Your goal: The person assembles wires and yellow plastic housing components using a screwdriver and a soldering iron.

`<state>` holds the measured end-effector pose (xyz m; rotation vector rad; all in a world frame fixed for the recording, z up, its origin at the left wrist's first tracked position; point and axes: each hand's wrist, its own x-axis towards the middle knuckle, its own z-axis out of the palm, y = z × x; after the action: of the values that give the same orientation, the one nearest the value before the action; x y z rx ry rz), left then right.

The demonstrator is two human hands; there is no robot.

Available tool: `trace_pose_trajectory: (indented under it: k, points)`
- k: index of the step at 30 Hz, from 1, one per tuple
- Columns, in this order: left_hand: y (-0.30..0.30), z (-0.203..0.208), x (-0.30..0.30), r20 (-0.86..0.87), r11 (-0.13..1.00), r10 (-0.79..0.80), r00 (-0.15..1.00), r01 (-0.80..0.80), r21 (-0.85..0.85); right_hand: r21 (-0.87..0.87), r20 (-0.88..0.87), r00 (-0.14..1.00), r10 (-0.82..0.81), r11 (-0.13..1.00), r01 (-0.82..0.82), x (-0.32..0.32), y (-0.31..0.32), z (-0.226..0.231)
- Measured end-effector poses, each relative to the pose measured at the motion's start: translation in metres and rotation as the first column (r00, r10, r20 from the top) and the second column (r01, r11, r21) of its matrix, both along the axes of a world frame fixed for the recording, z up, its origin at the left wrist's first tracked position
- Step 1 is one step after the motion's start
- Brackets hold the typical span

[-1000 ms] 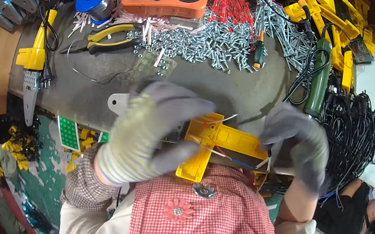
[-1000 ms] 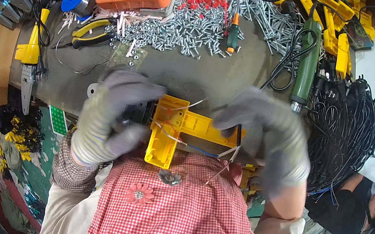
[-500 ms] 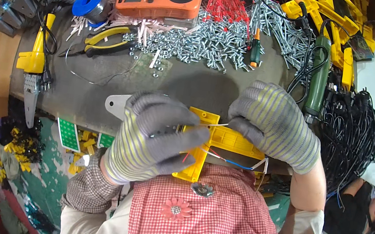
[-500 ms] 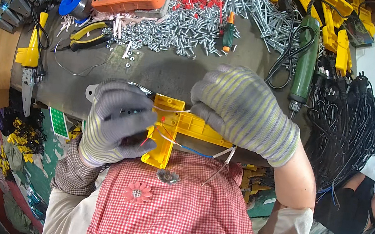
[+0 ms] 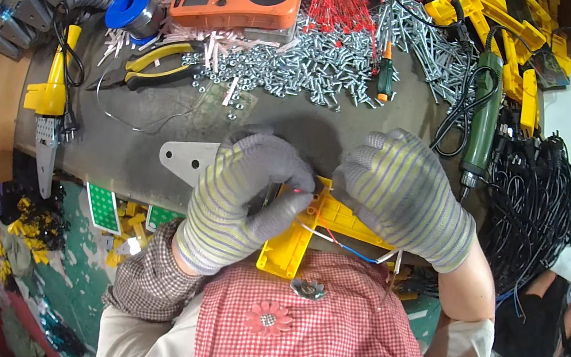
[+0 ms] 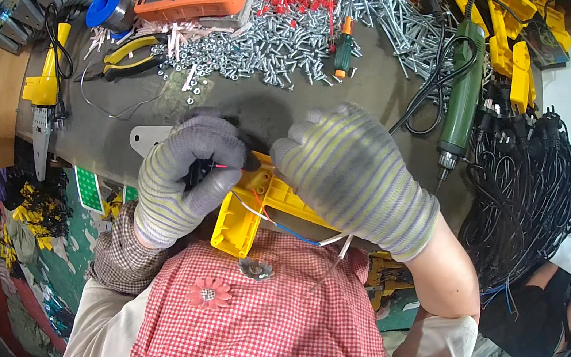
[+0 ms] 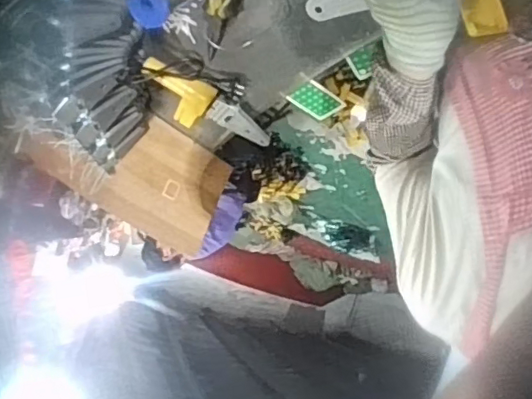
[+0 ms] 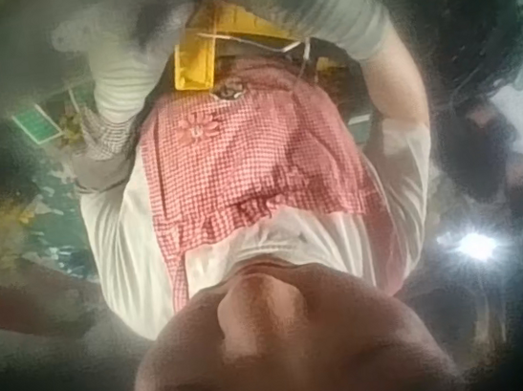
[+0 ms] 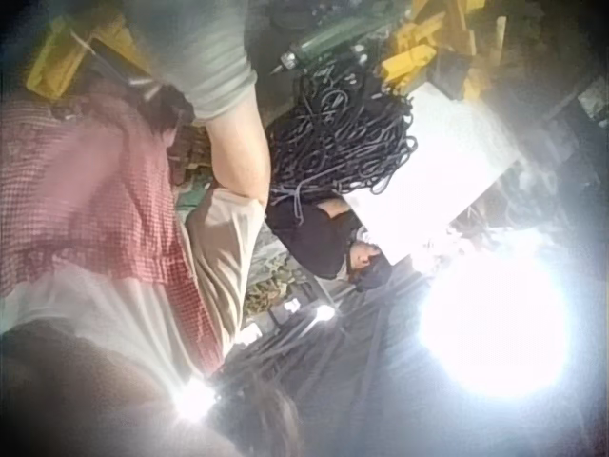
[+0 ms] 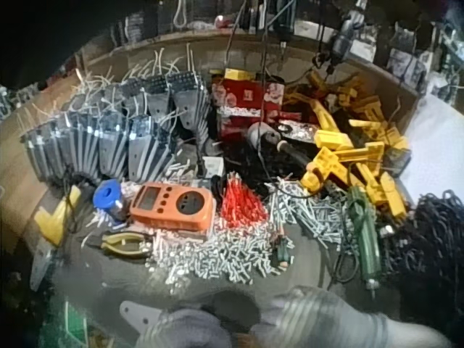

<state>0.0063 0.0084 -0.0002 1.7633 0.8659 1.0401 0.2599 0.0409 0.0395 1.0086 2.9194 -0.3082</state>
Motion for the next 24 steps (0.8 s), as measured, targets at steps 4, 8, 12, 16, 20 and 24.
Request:
trace_pose_trajectory:
  k: [4,8,12,16,20,24]
  points:
    - [-0.002,-0.004,0.001,0.025,0.994,0.007,1.0,-0.004,-0.105,0.042,-0.211,0.973,-0.095,0.993,0.106,0.032,-0.003,-0.003]
    - [0.001,0.001,0.004,0.002,0.998,0.008,1.0,-0.008,-0.062,-0.002,-0.323,0.906,-0.272,0.958,0.287,0.044,-0.001,-0.002]
    - [0.007,0.014,0.008,-0.076,1.0,-0.002,0.997,0.004,0.029,-0.186,-0.425,0.848,-0.316,0.948,0.26,0.022,-0.005,0.001]
    - [0.008,0.027,0.026,-0.24,0.998,0.055,0.969,-0.05,0.027,-0.095,-0.465,0.855,-0.23,0.973,0.211,0.025,-0.012,-0.011]
    - [0.01,0.022,0.039,-0.391,0.982,0.144,0.909,-0.083,0.171,-0.68,-0.332,0.69,-0.643,0.67,0.297,0.024,-0.017,0.009]
    - [0.006,0.018,0.039,-0.407,0.963,0.175,0.896,-0.069,0.261,-0.755,-0.278,0.667,-0.691,0.587,0.292,0.024,-0.015,0.012]
